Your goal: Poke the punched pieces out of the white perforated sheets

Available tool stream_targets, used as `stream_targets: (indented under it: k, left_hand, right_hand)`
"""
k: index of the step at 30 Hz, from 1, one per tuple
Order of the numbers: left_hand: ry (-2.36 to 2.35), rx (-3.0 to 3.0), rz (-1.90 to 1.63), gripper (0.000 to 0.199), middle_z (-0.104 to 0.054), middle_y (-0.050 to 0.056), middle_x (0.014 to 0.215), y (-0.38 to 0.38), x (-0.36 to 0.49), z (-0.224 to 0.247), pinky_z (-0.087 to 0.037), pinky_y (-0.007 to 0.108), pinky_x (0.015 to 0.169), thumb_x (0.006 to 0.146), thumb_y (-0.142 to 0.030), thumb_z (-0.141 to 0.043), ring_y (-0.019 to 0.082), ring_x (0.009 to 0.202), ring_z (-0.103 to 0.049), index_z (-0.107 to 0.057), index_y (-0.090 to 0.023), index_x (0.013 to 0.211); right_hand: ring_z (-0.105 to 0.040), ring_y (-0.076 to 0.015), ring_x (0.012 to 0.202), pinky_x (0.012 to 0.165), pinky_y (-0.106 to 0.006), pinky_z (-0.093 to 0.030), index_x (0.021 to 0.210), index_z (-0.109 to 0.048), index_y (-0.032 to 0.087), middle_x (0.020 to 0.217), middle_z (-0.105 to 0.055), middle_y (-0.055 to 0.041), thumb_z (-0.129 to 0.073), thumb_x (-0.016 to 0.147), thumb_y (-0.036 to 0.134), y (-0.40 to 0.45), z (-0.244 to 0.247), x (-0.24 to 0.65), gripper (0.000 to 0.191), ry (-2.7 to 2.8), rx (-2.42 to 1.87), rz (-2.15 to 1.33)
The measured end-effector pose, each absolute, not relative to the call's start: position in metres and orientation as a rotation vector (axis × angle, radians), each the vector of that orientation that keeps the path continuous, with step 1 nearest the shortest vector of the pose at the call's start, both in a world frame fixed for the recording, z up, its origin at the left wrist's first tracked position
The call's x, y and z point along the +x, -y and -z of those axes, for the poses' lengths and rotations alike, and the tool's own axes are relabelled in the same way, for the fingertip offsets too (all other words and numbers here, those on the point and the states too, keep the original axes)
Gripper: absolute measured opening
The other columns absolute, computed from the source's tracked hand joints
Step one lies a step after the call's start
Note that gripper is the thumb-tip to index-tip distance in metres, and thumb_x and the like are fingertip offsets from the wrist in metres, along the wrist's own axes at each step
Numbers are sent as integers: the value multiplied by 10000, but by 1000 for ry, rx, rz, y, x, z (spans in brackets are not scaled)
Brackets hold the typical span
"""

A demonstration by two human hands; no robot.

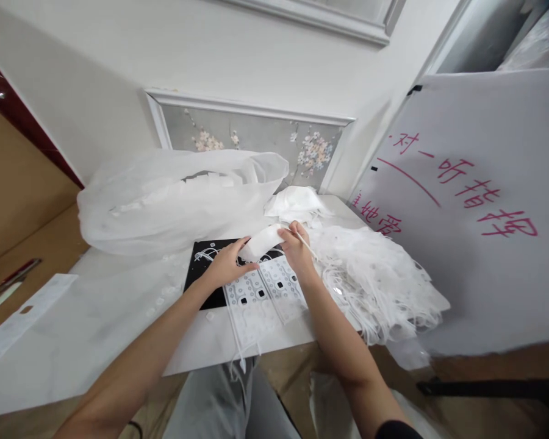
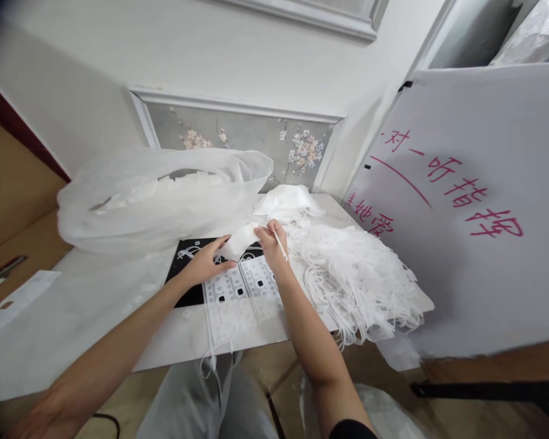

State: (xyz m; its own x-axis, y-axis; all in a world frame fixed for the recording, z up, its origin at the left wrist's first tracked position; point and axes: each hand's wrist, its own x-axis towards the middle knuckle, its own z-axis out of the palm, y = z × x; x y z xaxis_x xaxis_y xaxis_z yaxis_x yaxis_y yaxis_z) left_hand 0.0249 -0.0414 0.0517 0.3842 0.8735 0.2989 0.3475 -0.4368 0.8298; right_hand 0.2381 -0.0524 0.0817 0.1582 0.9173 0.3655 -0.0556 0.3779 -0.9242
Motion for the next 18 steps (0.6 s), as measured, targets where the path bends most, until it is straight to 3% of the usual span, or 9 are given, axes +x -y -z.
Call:
stream_targets:
  k: [2,3,6,10,13,16,18]
  left_hand:
    - [-1135,2082,-1032,1034,-615,163,1339,50,35,-49,-385,473,1060,560,-544,-916,406,1234,-556,-490,-222,1446]
    - [-1162,2137,-1051,1064,-601,174,1348,53,40,-49,-367,493,1069,556,-557,-916,417,1234,-547,-464,-215,1456]
    - [-1209,2233,-1126,815,-621,165,1266,58,45,-47,-380,489,1037,690,-537,-842,395,1172,-567,-513,-199,1355]
    - [-1287,2244,-1073,443,-648,116,1057,48,32,-46,-465,394,828,807,-391,-730,327,982,-626,-544,-200,1161]
    - [-1320,2315,-894,497,-665,107,1071,37,18,-50,-465,367,767,784,-288,-715,320,951,-654,-507,-211,1228]
    - [-1401,2453,-662,606,-660,127,1207,34,9,-62,-468,368,795,754,-206,-696,338,1036,-659,-479,-219,1319]
    - [-1458,2526,-505,538,-649,116,1264,41,1,-73,-473,359,815,784,-210,-662,327,1085,-654,-502,-229,1297]
  right_hand:
    - [-486,-140,583,587,-277,-425,786,-221,256,616,-396,71,-661,790,401,61,-86,227,464,1147,-841,-959]
    - [-513,-141,602,611,-279,-442,786,-222,255,627,-439,69,-681,777,393,65,-88,223,479,1124,-805,-1005]
    - [-614,-172,700,695,-308,-493,798,-227,258,699,-586,42,-691,760,393,72,-92,215,485,1131,-771,-1063]
    - [-686,-209,816,749,-323,-507,804,-232,260,754,-667,21,-702,756,360,66,-90,221,483,1111,-739,-1074]
    - [-691,-210,840,742,-307,-497,799,-259,258,767,-683,16,-720,741,333,56,-84,231,470,1089,-747,-1049]
    - [-665,-185,781,693,-281,-473,782,-284,253,805,-698,1,-752,717,343,49,-76,238,481,1104,-818,-1032]
    - [-627,-154,727,666,-260,-446,768,-299,246,809,-698,2,-780,708,349,49,-71,237,495,1153,-867,-1033]
